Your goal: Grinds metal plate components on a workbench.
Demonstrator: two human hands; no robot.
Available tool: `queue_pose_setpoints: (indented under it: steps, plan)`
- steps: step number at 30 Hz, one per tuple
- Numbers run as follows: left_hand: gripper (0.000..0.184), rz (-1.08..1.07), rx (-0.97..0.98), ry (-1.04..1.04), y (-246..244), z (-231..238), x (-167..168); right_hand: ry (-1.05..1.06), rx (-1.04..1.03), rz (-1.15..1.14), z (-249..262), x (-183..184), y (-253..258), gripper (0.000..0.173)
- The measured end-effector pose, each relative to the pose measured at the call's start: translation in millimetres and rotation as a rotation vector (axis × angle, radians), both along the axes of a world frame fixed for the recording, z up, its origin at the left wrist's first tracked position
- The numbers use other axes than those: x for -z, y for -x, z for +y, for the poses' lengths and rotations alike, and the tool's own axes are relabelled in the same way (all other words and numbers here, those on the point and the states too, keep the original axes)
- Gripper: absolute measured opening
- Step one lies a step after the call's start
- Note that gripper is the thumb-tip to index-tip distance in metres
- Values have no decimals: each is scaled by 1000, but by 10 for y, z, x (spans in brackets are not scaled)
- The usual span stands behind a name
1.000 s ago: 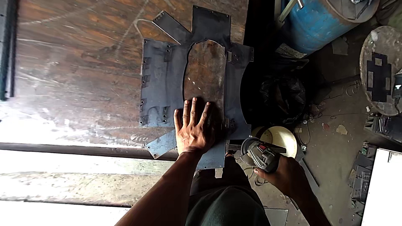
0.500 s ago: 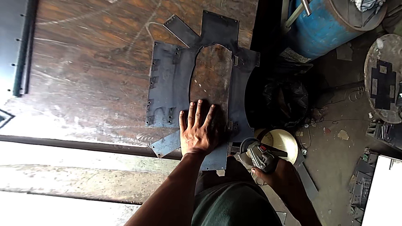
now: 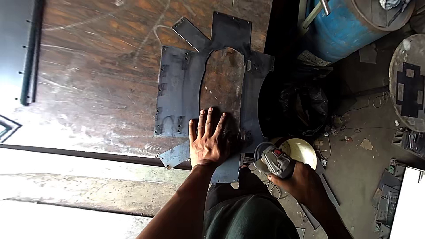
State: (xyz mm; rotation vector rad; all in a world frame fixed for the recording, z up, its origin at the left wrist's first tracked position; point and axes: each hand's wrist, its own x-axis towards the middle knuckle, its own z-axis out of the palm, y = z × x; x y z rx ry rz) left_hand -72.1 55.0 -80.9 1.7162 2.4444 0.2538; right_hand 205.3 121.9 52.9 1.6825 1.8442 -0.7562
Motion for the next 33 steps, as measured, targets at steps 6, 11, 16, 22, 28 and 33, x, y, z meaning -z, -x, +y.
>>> queue_pose_setpoints:
  steps: [6, 11, 16, 22, 28, 33]
  plan:
    - [65, -2, -1, 25, -20, -42, -2, 11, -11, -2, 56, 4, 8, 87]
    - [65, 7, 1, 9, -15, -26, -28, 50, -61, -9, 47, -6, -108, 90]
    - [65, 1, 2, 11, -21, -56, 0, 13, -49, -8, 75, 1, -56, 88]
    - [65, 7, 10, -11, -5, -42, -4, 40, -48, -21, -24, -39, -123, 91]
    - [65, 21, 15, 0, 4, -40, -6, 238, 336, 100, -674, 55, -383, 78]
    - [68, -6, 49, -33, -6, -73, -25, 202, 787, 424, -1247, -32, -632, 59]
